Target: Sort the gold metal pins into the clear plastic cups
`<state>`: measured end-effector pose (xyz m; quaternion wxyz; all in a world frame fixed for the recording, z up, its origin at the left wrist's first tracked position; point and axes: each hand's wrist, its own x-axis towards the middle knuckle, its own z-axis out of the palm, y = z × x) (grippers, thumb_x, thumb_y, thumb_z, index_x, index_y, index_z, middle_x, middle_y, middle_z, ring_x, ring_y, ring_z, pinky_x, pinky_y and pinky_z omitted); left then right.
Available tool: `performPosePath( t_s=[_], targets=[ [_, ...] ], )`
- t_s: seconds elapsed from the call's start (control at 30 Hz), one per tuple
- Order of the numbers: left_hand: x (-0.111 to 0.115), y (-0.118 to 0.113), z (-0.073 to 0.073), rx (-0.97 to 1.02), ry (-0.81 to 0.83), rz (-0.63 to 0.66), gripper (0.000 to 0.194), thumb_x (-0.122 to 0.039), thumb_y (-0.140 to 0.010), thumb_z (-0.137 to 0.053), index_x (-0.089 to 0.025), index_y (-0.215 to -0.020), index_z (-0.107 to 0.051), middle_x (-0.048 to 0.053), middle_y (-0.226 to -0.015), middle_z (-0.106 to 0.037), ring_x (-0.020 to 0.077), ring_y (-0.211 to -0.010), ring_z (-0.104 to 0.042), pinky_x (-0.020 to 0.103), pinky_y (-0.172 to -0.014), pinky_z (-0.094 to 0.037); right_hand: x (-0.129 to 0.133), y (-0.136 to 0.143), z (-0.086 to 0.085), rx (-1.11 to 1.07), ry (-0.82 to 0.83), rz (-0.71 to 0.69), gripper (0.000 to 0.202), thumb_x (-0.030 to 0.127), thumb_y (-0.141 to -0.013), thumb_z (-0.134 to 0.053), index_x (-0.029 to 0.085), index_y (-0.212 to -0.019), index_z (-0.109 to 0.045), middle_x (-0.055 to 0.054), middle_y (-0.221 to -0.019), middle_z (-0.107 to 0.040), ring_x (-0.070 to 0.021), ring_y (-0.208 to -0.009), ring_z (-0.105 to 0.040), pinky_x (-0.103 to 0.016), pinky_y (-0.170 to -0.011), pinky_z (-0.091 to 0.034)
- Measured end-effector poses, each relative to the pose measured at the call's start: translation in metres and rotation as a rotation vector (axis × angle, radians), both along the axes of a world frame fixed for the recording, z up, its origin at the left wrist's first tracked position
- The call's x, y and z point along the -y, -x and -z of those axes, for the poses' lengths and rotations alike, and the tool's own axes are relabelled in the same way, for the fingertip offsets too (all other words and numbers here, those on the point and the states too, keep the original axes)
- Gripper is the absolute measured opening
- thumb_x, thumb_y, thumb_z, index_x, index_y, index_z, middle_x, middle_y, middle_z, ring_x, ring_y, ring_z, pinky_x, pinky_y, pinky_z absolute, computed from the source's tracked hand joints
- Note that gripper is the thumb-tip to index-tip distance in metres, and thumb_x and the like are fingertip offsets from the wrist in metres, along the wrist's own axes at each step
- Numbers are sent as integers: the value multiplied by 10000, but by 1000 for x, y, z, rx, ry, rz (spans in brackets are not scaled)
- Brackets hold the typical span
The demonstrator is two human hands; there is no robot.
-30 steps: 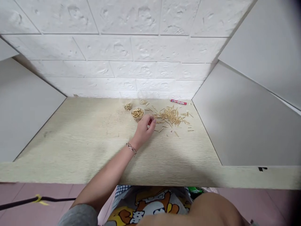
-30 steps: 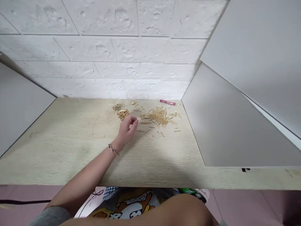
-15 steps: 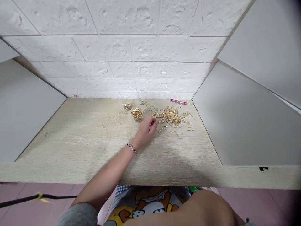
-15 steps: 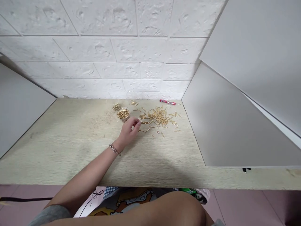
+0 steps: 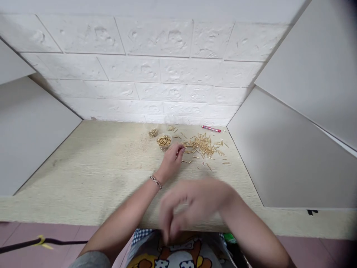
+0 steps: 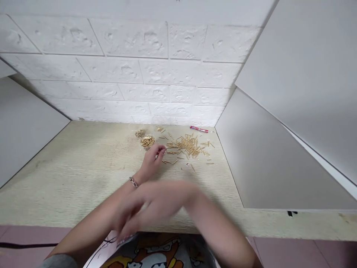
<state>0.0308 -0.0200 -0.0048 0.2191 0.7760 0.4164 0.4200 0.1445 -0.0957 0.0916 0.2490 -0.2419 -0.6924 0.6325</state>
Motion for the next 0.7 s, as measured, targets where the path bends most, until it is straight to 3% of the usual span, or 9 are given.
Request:
performPosePath(
  t_s=[0.07,0.1,0.2,0.27,0.33,0.5,0.7],
  targets=[
    [-1,0,0,5,-21,-8,126,-228,-863,-414,-159,-827,-513,24,-761,-554,120,-718,-500,245,-631,-406,-26,-19,13,60,98,-82,209,377,-716,-617,170,-741,-628,14,-678,-615,-97,-626,-578,-212,-580,-463],
    [-2,0,1,4,-27,-13,121,-221,-862,-416,-159,-830,-515,23,-764,-559,119,-721,-504,243,-632,-410,-38,-29,23,94,146,-15,203,359,-757,-575,161,-775,-616,12,-670,-599,-87,-598,-554,-209,-565,-450],
    [-2,0,1,-4,-39,-35,110,-204,-856,-427,-166,-829,-526,18,-764,-573,116,-726,-515,237,-638,-420,-63,-47,58,175,88,413,209,356,-764,-549,160,-823,-593,29,-614,-533,-76,-526,-482,-190,-478,-382],
    [-3,0,2,-15,-51,-40,101,-195,-850,-439,-170,-831,-535,16,-765,-582,115,-728,-524,235,-646,-427,-69,-47,77,203,-41,659,223,345,-742,-566,183,-894,-585,19,-688,-562,-88,-568,-494,-207,-510,-394],
    [-3,0,2,-34,-74,-29,99,-190,-847,-448,-172,-844,-545,18,-770,-588,116,-738,-533,236,-659,-434,-68,-40,87,234,-193,806,234,322,-730,-574,194,-925,-595,-2,-753,-596,-106,-609,-519,-233,-555,-415],
    [-5,2,5,-82,-146,13,134,-198,-865,-426,-166,-879,-555,32,-794,-594,125,-777,-547,248,-690,-446,-64,-31,92,322,-528,853,157,260,-772,-523,198,-854,-642,-29,-780,-634,-130,-631,-533,-255,-575,-419],
    [-5,4,4,-176,-221,46,171,-220,-886,-389,-156,-917,-544,49,-826,-582,132,-787,-543,260,-690,-452,-65,-37,96,368,-625,874,146,272,-792,-522,197,-824,-644,-23,-746,-631,-126,-597,-518,-257,-579,-414]
  ],
)
